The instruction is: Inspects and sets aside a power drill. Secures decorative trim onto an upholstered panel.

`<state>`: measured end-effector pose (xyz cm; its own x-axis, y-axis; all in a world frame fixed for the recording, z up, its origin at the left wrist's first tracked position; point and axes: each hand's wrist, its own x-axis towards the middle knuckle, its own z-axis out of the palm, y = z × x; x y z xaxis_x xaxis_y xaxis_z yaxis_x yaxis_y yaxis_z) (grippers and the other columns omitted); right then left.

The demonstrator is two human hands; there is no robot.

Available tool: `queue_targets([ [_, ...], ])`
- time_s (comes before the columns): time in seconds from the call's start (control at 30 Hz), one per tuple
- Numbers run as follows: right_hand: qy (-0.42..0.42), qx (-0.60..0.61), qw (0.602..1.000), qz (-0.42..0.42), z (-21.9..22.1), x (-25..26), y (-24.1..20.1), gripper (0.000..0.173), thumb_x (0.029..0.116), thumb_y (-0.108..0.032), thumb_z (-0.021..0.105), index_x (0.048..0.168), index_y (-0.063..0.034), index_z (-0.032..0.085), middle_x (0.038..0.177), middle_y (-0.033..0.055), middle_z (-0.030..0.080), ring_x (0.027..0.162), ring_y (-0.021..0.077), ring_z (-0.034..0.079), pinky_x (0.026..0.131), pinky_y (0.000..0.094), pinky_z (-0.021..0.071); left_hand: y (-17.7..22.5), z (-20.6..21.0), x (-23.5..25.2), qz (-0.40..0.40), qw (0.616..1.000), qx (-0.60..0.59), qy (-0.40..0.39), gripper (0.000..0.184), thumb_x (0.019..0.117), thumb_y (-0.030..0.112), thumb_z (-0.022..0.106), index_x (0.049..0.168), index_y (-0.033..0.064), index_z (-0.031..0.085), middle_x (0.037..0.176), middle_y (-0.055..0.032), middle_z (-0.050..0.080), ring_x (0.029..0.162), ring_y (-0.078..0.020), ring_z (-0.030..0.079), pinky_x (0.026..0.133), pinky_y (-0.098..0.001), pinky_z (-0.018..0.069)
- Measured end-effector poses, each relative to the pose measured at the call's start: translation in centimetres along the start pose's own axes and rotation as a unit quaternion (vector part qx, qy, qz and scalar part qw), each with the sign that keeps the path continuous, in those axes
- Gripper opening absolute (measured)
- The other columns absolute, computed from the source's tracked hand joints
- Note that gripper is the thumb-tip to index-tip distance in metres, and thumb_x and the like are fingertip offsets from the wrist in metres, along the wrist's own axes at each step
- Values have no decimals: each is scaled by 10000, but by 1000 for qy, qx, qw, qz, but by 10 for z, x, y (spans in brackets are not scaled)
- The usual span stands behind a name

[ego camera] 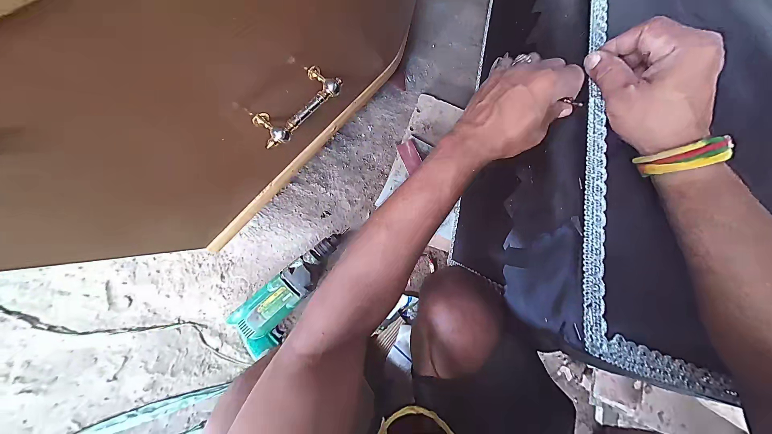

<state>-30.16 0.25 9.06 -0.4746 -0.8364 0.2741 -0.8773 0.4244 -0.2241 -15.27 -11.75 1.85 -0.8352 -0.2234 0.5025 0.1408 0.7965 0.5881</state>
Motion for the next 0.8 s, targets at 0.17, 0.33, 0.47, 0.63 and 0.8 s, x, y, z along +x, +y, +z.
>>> queue_targets([
  [0.17,4,-2,1000,-2,0,2,-1,355,1006,-434,591,1113,-122,723,932,67,722,795,174,657,745,451,518,8,11,-7,40,981,149,116,159,1007,133,586,995,149,744,969,-42,716,995,-251,672,898,-463,479],
  [0.33,9,-1,1000,-6,1,0,0,348,1012,-414,593,1107,-102,716,923,85,718,787,192,654,737,464,515,12,20,-10,67,959,209,177,251,992,44,541,956,163,760,941,-24,720,1050,-238,657,937,-420,455],
  [0.47,9,-1,1000,-7,0,1,-1,342,1007,-412,603,1102,-106,720,924,89,721,779,202,659,729,477,518,14,24,-11,32,958,209,196,191,1014,123,576,973,175,755,941,-19,723,1030,-218,681,1043,-453,444],
  [0.63,5,-7,1000,-3,0,-1,-2,353,1013,-415,588,1122,-104,715,926,110,720,800,236,668,737,507,519,18,4,-13,-133,989,61,17,224,966,365,673,1046,167,740,942,5,751,950,-165,704,1055,-513,445],
  [0.8,10,2,1000,-9,1,-1,0,340,1014,-407,580,1115,-114,720,945,95,729,813,218,677,743,491,529,5,12,-12,-194,923,-331,32,256,980,286,712,853,63,706,750,-37,659,695,-144,629,662,-405,538],
])
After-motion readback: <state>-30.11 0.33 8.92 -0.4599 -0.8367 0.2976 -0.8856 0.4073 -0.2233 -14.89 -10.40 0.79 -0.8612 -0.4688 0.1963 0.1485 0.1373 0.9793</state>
